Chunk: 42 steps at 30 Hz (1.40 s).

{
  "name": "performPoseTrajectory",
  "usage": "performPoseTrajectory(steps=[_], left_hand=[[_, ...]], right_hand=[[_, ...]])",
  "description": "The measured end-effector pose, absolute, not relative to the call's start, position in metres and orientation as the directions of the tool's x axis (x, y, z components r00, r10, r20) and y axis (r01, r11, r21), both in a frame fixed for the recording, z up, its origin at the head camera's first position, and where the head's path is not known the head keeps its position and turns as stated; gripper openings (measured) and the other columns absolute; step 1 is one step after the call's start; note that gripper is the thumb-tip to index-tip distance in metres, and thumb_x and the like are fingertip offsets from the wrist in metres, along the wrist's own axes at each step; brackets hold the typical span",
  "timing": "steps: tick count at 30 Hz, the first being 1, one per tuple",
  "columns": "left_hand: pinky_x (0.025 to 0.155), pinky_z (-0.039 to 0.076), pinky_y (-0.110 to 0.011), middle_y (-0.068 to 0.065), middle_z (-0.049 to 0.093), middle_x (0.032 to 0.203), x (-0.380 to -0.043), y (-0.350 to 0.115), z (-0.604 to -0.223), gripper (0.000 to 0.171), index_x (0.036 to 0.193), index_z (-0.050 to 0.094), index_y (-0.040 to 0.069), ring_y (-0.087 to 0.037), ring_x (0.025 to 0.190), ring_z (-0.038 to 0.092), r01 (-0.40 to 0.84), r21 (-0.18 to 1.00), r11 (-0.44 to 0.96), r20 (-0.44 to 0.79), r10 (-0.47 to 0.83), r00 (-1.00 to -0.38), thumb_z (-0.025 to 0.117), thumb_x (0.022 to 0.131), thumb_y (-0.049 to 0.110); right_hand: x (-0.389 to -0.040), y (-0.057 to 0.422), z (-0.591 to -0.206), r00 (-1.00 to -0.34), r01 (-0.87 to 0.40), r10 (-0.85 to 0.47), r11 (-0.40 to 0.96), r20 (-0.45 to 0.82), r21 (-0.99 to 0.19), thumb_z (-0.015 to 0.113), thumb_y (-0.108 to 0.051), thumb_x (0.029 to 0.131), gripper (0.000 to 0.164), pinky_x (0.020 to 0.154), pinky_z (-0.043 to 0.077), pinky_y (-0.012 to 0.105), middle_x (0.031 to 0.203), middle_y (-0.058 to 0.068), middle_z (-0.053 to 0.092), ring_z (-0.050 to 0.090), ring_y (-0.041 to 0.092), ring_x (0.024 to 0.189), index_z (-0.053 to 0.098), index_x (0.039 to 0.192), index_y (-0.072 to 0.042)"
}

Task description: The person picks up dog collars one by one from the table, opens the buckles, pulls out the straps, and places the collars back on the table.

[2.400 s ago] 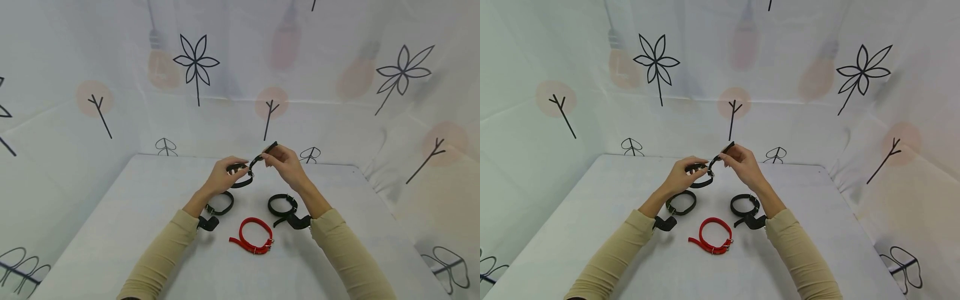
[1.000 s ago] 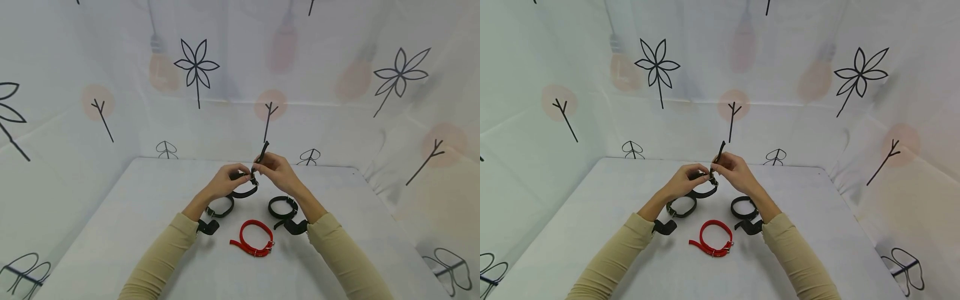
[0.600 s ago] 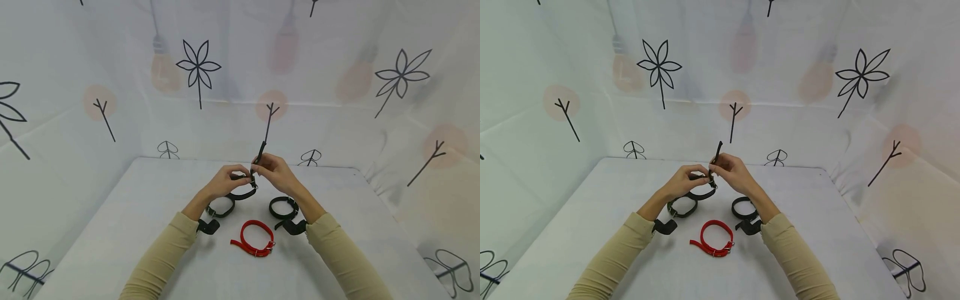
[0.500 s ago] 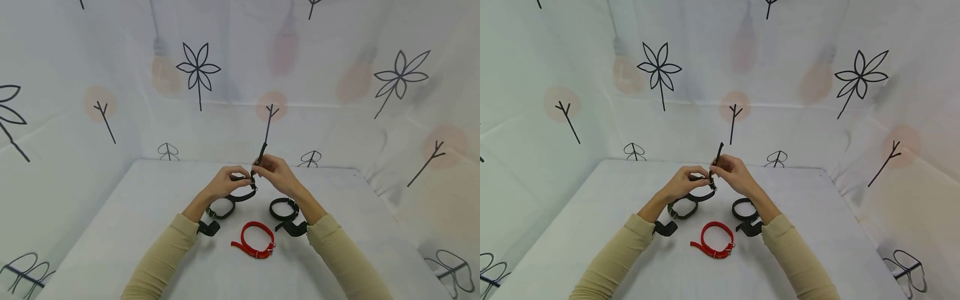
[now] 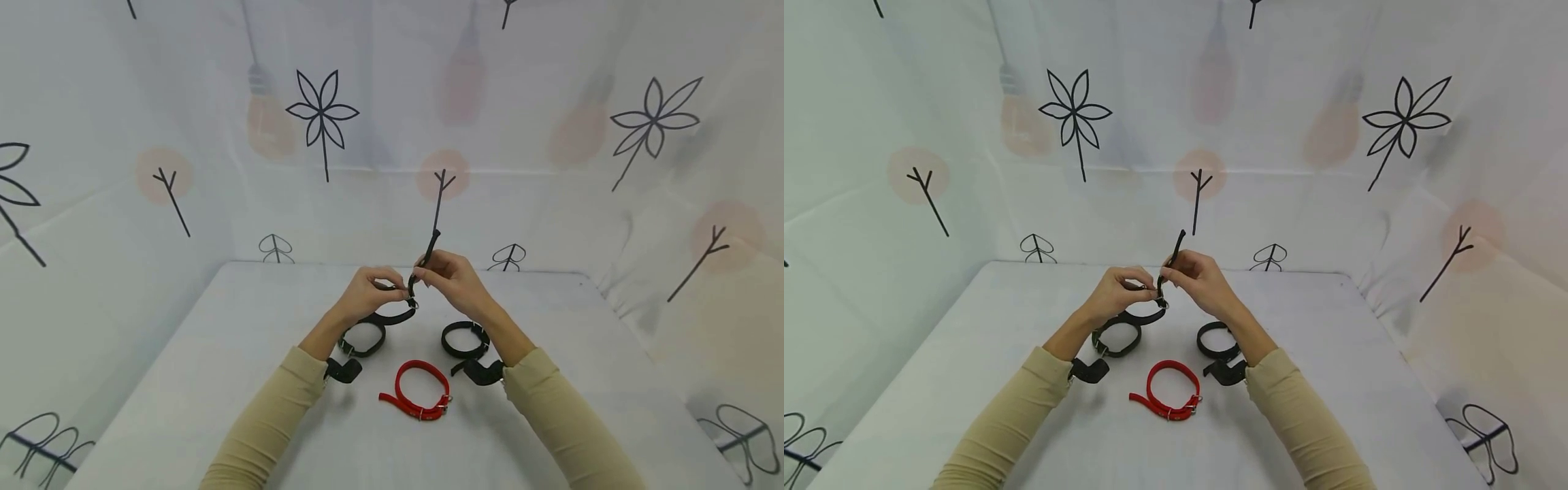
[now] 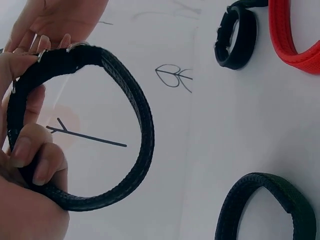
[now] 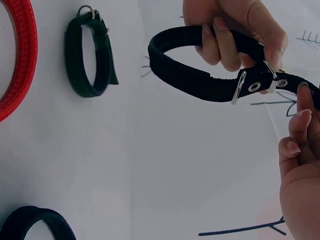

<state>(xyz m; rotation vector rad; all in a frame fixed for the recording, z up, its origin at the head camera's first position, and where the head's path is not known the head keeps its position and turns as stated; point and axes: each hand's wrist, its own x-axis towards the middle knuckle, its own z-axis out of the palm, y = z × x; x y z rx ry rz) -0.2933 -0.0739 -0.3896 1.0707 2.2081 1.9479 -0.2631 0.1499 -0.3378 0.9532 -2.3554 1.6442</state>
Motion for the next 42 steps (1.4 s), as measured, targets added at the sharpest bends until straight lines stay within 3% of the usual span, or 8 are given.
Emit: performPoseTrajectory(steps=[6, 12, 17, 22, 27, 31, 35, 42], left_hand=[[0.084, 0.055, -0.035, -0.005, 0.07, 0.094, -0.295, -0.073, -0.39, 0.007, 0.096, 0.076, -0.001, -0.02, 0.094, 0.067, 0.445, 0.894, -0.055, 0.421, 0.443, -0.791, 0.076, 0.091, 0.004], [0.08, 0.05, -0.033, -0.006, 0.072, 0.099, -0.293, -0.071, -0.393, 0.005, 0.098, 0.075, 0.006, -0.023, 0.089, 0.072, 0.395, 0.917, -0.046, 0.38, 0.399, -0.835, 0.075, 0.094, 0.008], [0.081, 0.047, -0.033, -0.007, 0.07, 0.106, -0.291, -0.071, -0.394, 0.016, 0.11, 0.072, 0.002, -0.027, 0.093, 0.072, 0.416, 0.909, 0.025, 0.376, 0.38, -0.845, 0.071, 0.097, 0.01], [0.075, 0.047, -0.029, -0.011, 0.066, 0.107, -0.29, -0.072, -0.394, 0.025, 0.124, 0.068, 0.001, -0.02, 0.082, 0.065, 0.473, 0.877, 0.079, 0.408, 0.397, -0.822, 0.066, 0.1, 0.008], [0.064, 0.041, -0.026, -0.014, 0.067, 0.104, -0.29, -0.07, -0.396, 0.021, 0.119, 0.071, 0.001, -0.017, 0.072, 0.053, 0.565, 0.812, 0.148, 0.458, 0.439, -0.773, 0.058, 0.103, 0.004], [0.074, 0.049, -0.026, -0.012, 0.068, 0.106, -0.291, -0.07, -0.398, 0.021, 0.117, 0.071, 0.0, -0.022, 0.084, 0.061, 0.599, 0.779, 0.183, 0.459, 0.483, -0.745, 0.055, 0.104, 0.004], [0.085, 0.052, -0.03, -0.001, 0.068, 0.111, -0.29, -0.072, -0.401, 0.021, 0.12, 0.072, 0.009, -0.019, 0.098, 0.064, 0.59, 0.776, 0.224, 0.418, 0.519, -0.746, 0.06, 0.105, 0.018], [0.074, 0.049, -0.029, 0.001, 0.069, 0.103, -0.292, -0.072, -0.408, 0.015, 0.113, 0.076, 0.013, -0.015, 0.086, 0.06, 0.623, 0.765, 0.165, 0.487, 0.485, -0.726, 0.07, 0.1, 0.018]], right_hand=[[-0.281, 0.156, -0.351, -0.815, -0.531, -0.39, 0.202, 0.429, -0.823, 0.062, -0.004, 0.101, 0.015, 0.083, 0.047, 0.037, 0.088, 0.004, 0.064, 0.058, 0.038, 0.087, 0.067, 0.114, 0.002], [-0.285, 0.157, -0.353, -0.808, -0.545, -0.368, 0.171, 0.459, -0.821, 0.065, -0.011, 0.102, 0.016, 0.082, 0.048, 0.036, 0.089, 0.006, 0.065, 0.058, 0.027, 0.084, 0.069, 0.113, -0.001], [-0.285, 0.155, -0.353, -0.798, -0.566, -0.371, 0.193, 0.474, -0.801, 0.066, -0.014, 0.102, 0.013, 0.078, 0.048, 0.034, 0.091, 0.011, 0.066, 0.059, 0.027, 0.084, 0.07, 0.11, -0.005], [-0.285, 0.153, -0.351, -0.789, -0.579, -0.393, 0.22, 0.472, -0.785, 0.066, -0.018, 0.102, 0.012, 0.074, 0.047, 0.032, 0.097, 0.012, 0.067, 0.059, 0.033, 0.083, 0.07, 0.108, -0.008], [-0.285, 0.151, -0.351, -0.788, -0.583, -0.398, 0.238, 0.469, -0.777, 0.067, -0.017, 0.101, 0.012, 0.073, 0.047, 0.031, 0.096, 0.009, 0.068, 0.061, 0.024, 0.082, 0.069, 0.108, -0.007], [-0.285, 0.148, -0.351, -0.782, -0.601, -0.401, 0.281, 0.478, -0.748, 0.066, -0.012, 0.101, 0.014, 0.077, 0.049, 0.034, 0.098, 0.012, 0.07, 0.065, 0.026, 0.089, 0.068, 0.111, -0.003], [-0.286, 0.146, -0.352, -0.776, -0.615, -0.409, 0.321, 0.48, -0.721, 0.065, -0.013, 0.102, 0.014, 0.078, 0.05, 0.038, 0.1, 0.011, 0.072, 0.066, 0.025, 0.092, 0.067, 0.113, -0.004], [-0.285, 0.14, -0.352, -0.775, -0.615, -0.417, 0.322, 0.476, -0.72, 0.067, -0.01, 0.101, 0.018, 0.075, 0.048, 0.038, 0.104, 0.012, 0.071, 0.064, 0.024, 0.089, 0.066, 0.117, -0.002]])
